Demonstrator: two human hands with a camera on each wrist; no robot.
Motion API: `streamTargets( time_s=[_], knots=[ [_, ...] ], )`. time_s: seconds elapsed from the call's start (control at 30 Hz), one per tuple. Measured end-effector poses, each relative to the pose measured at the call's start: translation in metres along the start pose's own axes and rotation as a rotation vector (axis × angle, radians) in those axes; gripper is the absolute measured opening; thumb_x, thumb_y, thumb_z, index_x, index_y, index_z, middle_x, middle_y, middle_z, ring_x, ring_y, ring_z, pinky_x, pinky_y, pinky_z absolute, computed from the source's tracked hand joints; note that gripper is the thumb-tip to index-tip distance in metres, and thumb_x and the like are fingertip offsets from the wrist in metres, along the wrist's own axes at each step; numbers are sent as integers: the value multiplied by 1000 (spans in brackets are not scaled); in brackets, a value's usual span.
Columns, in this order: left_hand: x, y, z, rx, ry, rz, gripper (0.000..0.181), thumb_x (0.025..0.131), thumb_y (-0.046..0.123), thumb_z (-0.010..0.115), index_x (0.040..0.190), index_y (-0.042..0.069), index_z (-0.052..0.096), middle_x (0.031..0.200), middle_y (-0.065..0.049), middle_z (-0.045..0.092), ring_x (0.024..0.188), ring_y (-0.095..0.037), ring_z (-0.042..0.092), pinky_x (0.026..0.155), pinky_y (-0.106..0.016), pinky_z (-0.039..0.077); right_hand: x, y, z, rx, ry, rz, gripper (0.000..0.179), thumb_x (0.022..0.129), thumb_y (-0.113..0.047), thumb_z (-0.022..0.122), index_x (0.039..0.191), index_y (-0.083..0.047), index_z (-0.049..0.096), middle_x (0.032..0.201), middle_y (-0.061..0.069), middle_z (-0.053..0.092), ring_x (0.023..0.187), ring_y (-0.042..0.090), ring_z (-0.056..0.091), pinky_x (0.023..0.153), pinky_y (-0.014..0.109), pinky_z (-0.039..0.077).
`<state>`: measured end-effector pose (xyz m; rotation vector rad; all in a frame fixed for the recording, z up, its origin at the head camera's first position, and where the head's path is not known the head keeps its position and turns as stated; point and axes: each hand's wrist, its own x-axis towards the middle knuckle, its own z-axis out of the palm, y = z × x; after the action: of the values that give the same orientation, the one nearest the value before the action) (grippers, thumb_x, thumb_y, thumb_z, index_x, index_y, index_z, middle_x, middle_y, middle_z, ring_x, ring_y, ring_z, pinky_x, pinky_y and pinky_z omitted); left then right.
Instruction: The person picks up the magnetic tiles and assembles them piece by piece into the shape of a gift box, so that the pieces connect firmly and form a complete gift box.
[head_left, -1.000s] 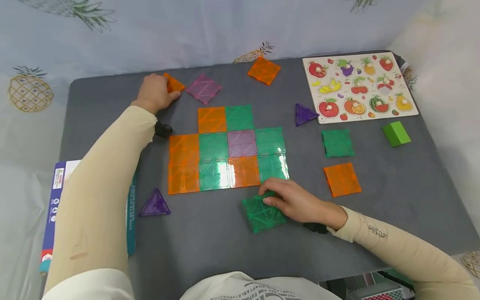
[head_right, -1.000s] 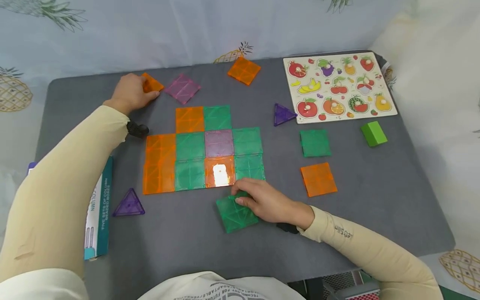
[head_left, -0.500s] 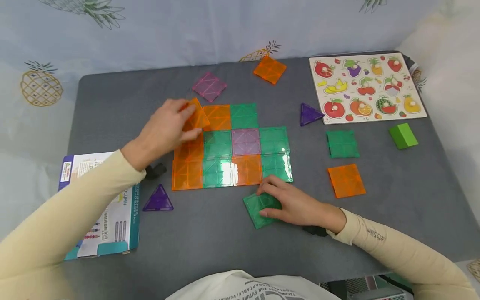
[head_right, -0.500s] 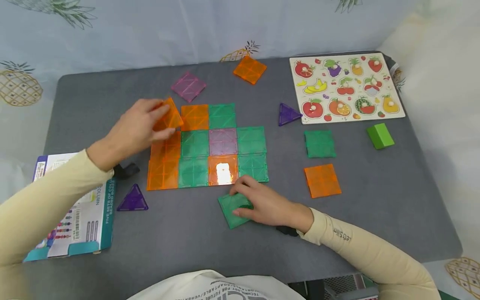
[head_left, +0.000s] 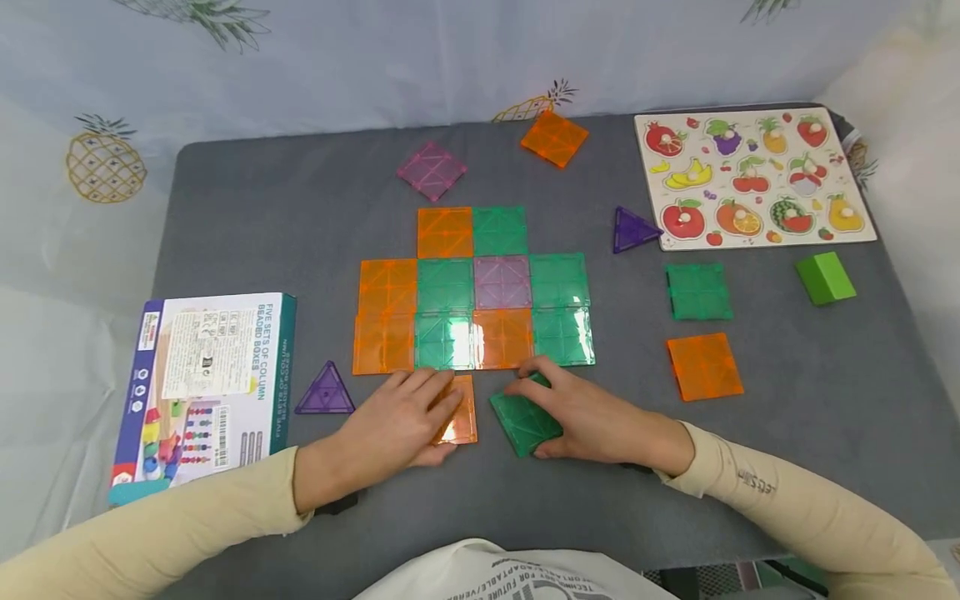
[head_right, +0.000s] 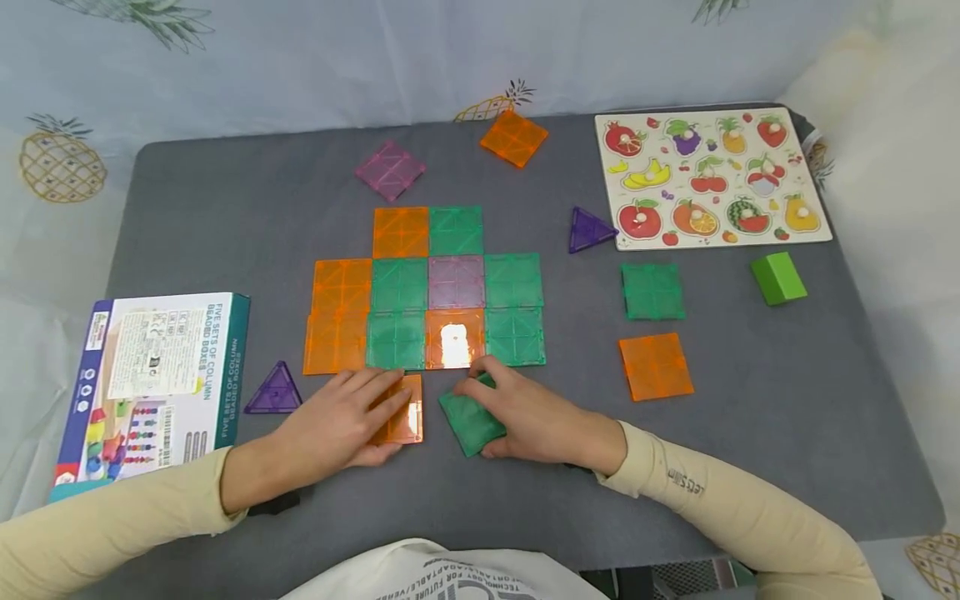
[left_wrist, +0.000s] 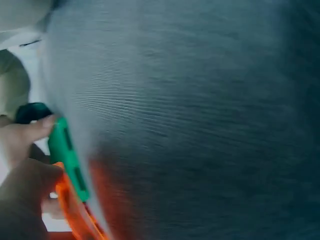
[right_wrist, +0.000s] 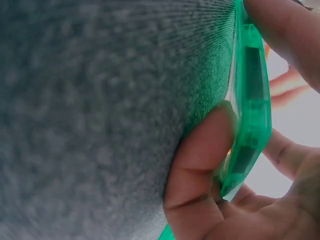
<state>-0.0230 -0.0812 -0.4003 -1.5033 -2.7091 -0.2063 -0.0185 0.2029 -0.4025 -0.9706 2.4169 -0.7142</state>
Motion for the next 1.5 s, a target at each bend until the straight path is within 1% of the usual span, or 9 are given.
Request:
streamTargets(
  time_s=[0.33, 0.47, 0.67, 0.8, 1.03, 1.17, 1.3, 1.4, 1.5],
  knots=[
    [1, 2, 11, 76, -15, 7, 55, 87, 45, 66, 126, 6, 63, 133, -11, 56, 119, -30, 50, 89, -40, 48, -2, -4, 0, -103, 18, 19, 77, 67, -29, 89, 133, -21, 51, 136, 10, 41, 113, 25, 55, 86, 36, 54],
    [1, 2, 13, 69, -13, -9, 54, 87, 46, 67, 125, 8, 64, 133, -11, 55, 122, -32, 49, 94, -45, 47, -2, -7, 3, -236, 45, 46, 73, 69, -40, 85, 133, -23, 53, 135, 9, 44, 111, 25, 53, 81, 37, 55],
    [0, 3, 15, 62, 0, -30, 53, 87, 46, 66, 123, 7, 64, 133, -12, 55, 121, -32, 50, 93, -45, 47, 3, -11, 8, -415, 152, -7, 71, 71, -53, 79, 131, -21, 57, 136, 9, 49, 96, 24, 54, 76, 36, 53],
    [1, 4, 16, 65, 6, -35, 53, 87, 46, 66, 124, 8, 62, 133, -11, 54, 121, -32, 49, 94, -45, 47, 10, -13, 9, -451, 195, -5, 65, 75, -55, 75, 128, -20, 61, 134, 10, 49, 87, 23, 54, 70, 34, 53],
    [2, 6, 16, 35, -15, -64, 52, 90, 46, 62, 127, 10, 62, 136, -11, 52, 124, -33, 48, 97, -47, 45, 18, -18, 8, -421, 179, 17, 61, 79, -52, 73, 128, -16, 62, 121, 11, 50, 78, 20, 58, 65, 32, 55],
    [3, -4, 11, -103, -37, -186, 59, 91, 50, 59, 133, 10, 57, 143, -17, 45, 130, -38, 43, 103, -51, 42, 19, -18, 8, -422, 184, 10, 61, 79, -51, 73, 127, -15, 62, 117, 11, 50, 75, 19, 56, 64, 31, 54],
    [5, -38, -2, -245, -56, -455, 79, 88, 53, 61, 145, 2, 40, 149, -29, 30, 134, -49, 32, 104, -60, 37, 20, -19, 8, -429, 184, 2, 60, 79, -51, 73, 126, -15, 62, 114, 11, 49, 72, 18, 53, 62, 31, 53],
    [6, -68, -15, -320, -170, -684, 92, 90, 52, 59, 150, -6, 20, 151, -36, 19, 135, -55, 23, 105, -64, 30, 21, -18, 8, -431, 175, 3, 61, 79, -52, 73, 127, -15, 62, 113, 11, 49, 71, 18, 52, 61, 31, 53],
    [8, -83, -24, -415, -318, -791, 98, 93, 54, 53, 151, -8, 4, 153, -36, 12, 138, -55, 16, 108, -65, 24, 22, -16, 5, -432, 165, 10, 63, 78, -53, 73, 129, -17, 61, 116, 11, 50, 69, 17, 52, 57, 30, 52]
  ],
)
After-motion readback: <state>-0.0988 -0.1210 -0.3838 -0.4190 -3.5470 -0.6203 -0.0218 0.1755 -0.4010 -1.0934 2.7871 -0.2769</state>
